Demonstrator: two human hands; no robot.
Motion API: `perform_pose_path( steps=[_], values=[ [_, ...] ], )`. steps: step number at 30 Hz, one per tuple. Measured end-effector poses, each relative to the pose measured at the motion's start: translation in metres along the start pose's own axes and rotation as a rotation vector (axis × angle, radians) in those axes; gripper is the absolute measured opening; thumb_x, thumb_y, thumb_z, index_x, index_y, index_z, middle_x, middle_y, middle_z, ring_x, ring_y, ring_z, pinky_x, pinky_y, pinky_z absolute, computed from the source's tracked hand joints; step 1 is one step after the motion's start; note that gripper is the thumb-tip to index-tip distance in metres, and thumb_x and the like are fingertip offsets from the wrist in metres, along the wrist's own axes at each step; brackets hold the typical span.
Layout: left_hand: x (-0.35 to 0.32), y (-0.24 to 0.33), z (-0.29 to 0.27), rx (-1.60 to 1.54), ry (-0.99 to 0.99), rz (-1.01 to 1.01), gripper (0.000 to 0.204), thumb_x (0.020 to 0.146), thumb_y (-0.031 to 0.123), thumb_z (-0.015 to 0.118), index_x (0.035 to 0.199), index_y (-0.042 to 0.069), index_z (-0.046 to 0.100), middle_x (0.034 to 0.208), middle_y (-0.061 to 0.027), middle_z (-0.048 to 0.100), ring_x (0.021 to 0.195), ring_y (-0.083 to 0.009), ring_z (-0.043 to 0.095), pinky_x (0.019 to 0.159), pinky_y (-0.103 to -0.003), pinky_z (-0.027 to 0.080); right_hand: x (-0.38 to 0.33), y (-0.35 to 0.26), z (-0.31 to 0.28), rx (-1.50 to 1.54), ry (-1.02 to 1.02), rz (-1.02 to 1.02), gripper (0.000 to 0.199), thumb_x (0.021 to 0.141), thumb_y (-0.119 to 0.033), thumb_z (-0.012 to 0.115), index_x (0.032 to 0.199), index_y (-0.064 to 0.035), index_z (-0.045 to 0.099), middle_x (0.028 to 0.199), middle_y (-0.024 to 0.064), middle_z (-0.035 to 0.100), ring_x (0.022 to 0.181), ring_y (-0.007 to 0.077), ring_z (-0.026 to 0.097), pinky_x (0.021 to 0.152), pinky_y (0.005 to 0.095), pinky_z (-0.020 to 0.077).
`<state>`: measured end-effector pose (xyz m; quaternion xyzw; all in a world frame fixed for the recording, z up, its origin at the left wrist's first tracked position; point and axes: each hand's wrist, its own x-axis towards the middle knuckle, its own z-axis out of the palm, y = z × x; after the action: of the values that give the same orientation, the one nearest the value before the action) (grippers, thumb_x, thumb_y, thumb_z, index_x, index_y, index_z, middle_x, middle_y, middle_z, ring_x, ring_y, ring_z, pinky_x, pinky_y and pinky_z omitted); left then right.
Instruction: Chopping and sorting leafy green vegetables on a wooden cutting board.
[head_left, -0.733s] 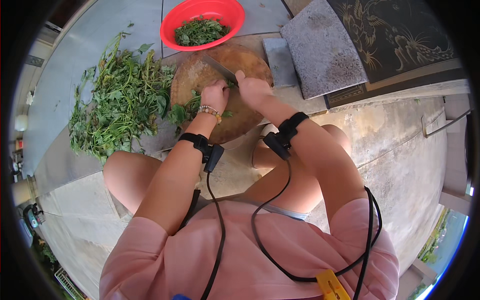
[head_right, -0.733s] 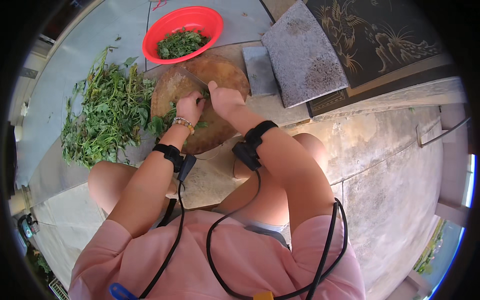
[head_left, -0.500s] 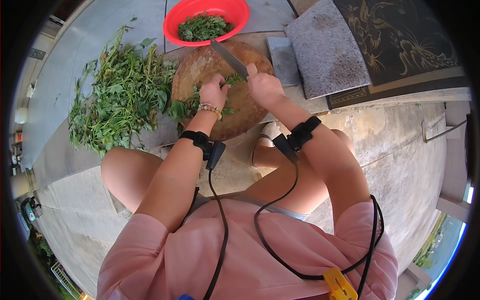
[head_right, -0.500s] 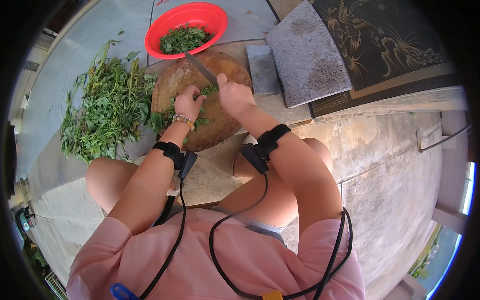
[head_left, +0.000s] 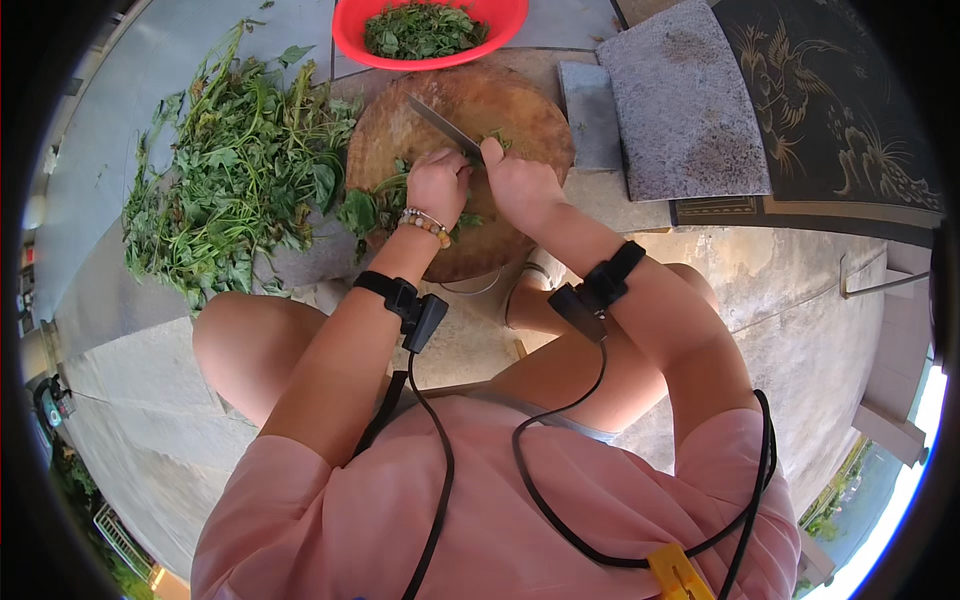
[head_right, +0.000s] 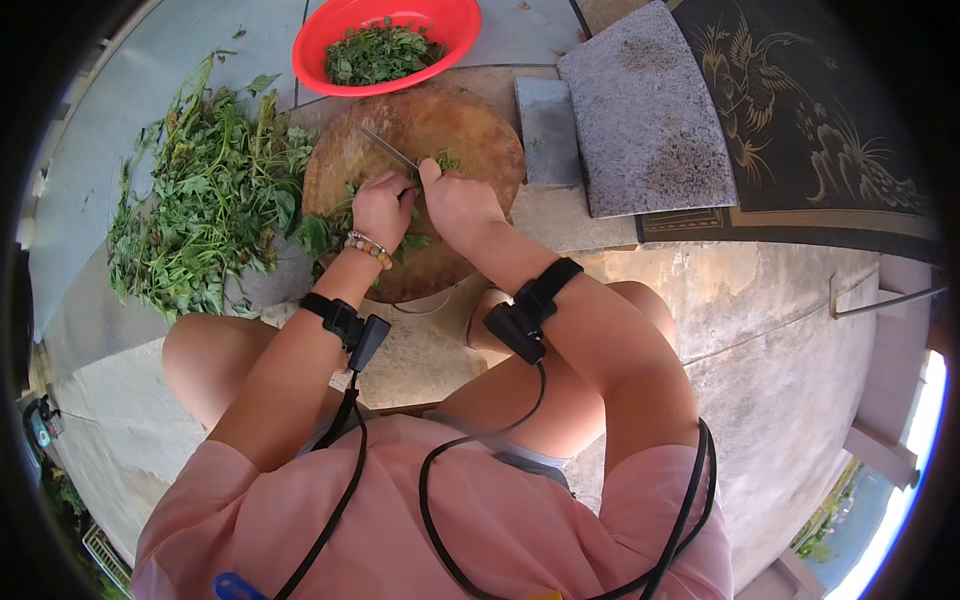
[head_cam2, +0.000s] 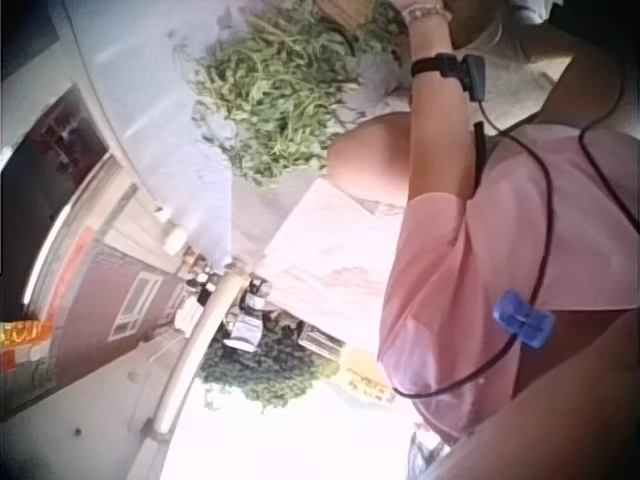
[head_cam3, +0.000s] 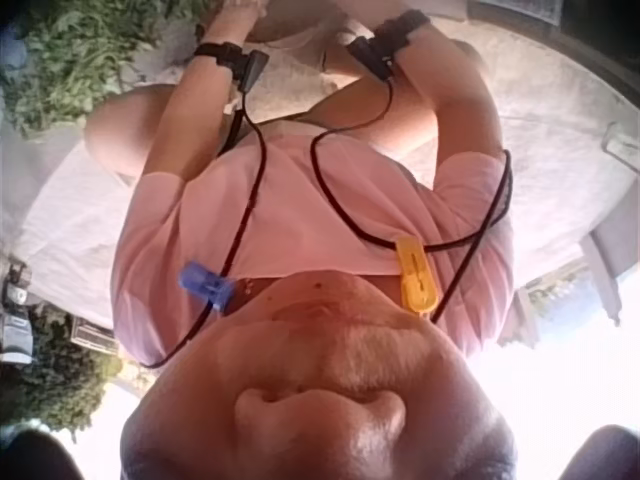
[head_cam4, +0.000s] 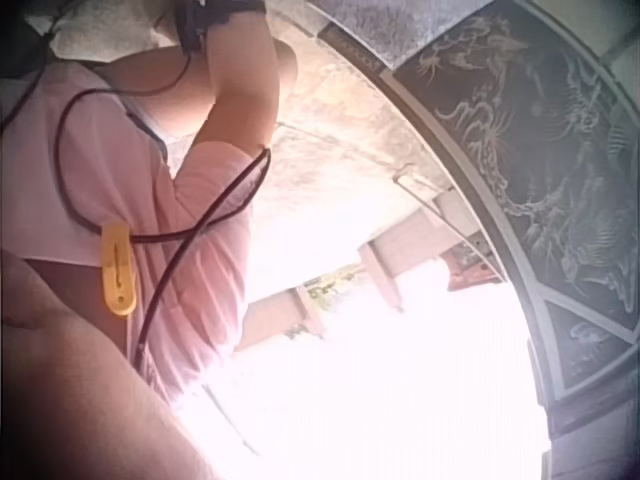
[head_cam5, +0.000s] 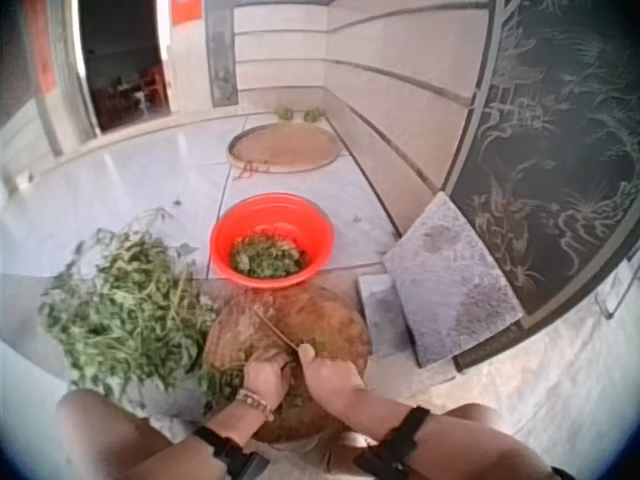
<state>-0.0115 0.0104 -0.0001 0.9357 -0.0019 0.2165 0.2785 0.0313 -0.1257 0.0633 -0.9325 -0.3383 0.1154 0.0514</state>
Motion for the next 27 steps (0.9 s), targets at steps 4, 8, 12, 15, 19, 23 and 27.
perform_pose_path(
  steps=[4, 8, 12, 15, 19, 23, 27],
  values=[
    [-0.003, 0.0, 0.0, -0.03, 0.048, 0.001, 0.006, 0.067, 0.007, 0.066, 0.072, 0.006, 0.062, 0.072, -0.0098, 0.059, 0.071, -0.0297, 0.058, 0.065, -0.038, 0.047, 0.016, -0.003, 0.006, 0.033, -0.014, 0.016, 0.018, 0.083, -0.01, 0.047, 0.097, -0.0035, 0.038, 0.085, 0.0183, 0.062, 0.075, 0.0327, 0.064, 0.061, 0.0404, 0.0519],
    [0.002, 0.0, -0.008, -0.019, -0.045, -0.031, 0.013, 0.066, 0.013, 0.068, 0.077, 0.006, 0.063, 0.081, -0.0099, 0.062, 0.08, -0.0279, 0.058, 0.076, -0.036, 0.044, 0.017, -0.001, 0.001, 0.058, -0.064, 0.035, 0.019, 0.083, -0.012, 0.047, 0.097, -0.0037, 0.038, 0.085, 0.0193, 0.062, 0.077, 0.0337, 0.064, 0.063, 0.0421, 0.0513],
    [0.003, 0.008, -0.03, 0.066, -0.018, -0.117, 0.024, 0.066, 0.02, 0.071, 0.086, 0.008, 0.065, 0.093, -0.0108, 0.063, 0.09, -0.0284, 0.057, 0.083, -0.037, 0.041, 0.003, 0.007, -0.007, 0.032, -0.012, 0.089, 0.02, 0.082, -0.011, 0.047, 0.098, -0.0036, 0.038, 0.08, 0.0183, 0.063, 0.074, 0.0341, 0.064, 0.062, 0.0427, 0.0511],
    [-0.013, 0.003, -0.035, 0.114, -0.061, -0.11, 0.023, 0.069, 0.018, 0.07, 0.086, 0.005, 0.063, 0.088, -0.0108, 0.062, 0.084, -0.0305, 0.057, 0.078, -0.038, 0.044, -0.008, 0.003, -0.014, 0.052, -0.007, 0.091, 0.02, 0.082, -0.009, 0.046, 0.098, -0.0037, 0.038, 0.079, 0.0173, 0.063, 0.072, 0.0338, 0.064, 0.061, 0.0425, 0.0512],
    [-0.024, -0.002, -0.025, 0.093, -0.064, -0.156, 0.017, 0.069, 0.015, 0.069, 0.082, 0.005, 0.064, 0.082, -0.01, 0.061, 0.08, -0.0309, 0.057, 0.076, -0.038, 0.044, -0.016, -0.01, -0.017, 0.011, -0.075, 0.051, 0.019, 0.082, -0.008, 0.046, 0.098, -0.0038, 0.037, 0.079, 0.017, 0.063, 0.072, 0.0331, 0.064, 0.06, 0.0416, 0.0515],
    [-0.027, -0.004, -0.017, 0.062, 0.012, -0.085, 0.007, 0.069, 0.009, 0.066, 0.075, 0.006, 0.064, 0.077, -0.0085, 0.059, 0.075, -0.0299, 0.056, 0.074, -0.038, 0.044, -0.013, -0.013, -0.007, -0.034, -0.077, -0.005, 0.017, 0.082, -0.008, 0.046, 0.097, -0.0043, 0.037, 0.08, 0.0166, 0.063, 0.072, 0.0319, 0.064, 0.059, 0.0404, 0.0517],
    [-0.021, -0.003, -0.018, 0.051, 0.004, -0.011, 0.004, 0.07, 0.006, 0.063, 0.074, 0.006, 0.063, 0.077, -0.0078, 0.059, 0.073, -0.0291, 0.057, 0.074, -0.038, 0.045, 0.001, -0.013, 0.007, -0.037, 0.001, -0.029, 0.017, 0.083, -0.008, 0.045, 0.097, -0.0047, 0.037, 0.084, 0.0186, 0.062, 0.072, 0.0323, 0.064, 0.059, 0.0406, 0.0518]
  ],
)
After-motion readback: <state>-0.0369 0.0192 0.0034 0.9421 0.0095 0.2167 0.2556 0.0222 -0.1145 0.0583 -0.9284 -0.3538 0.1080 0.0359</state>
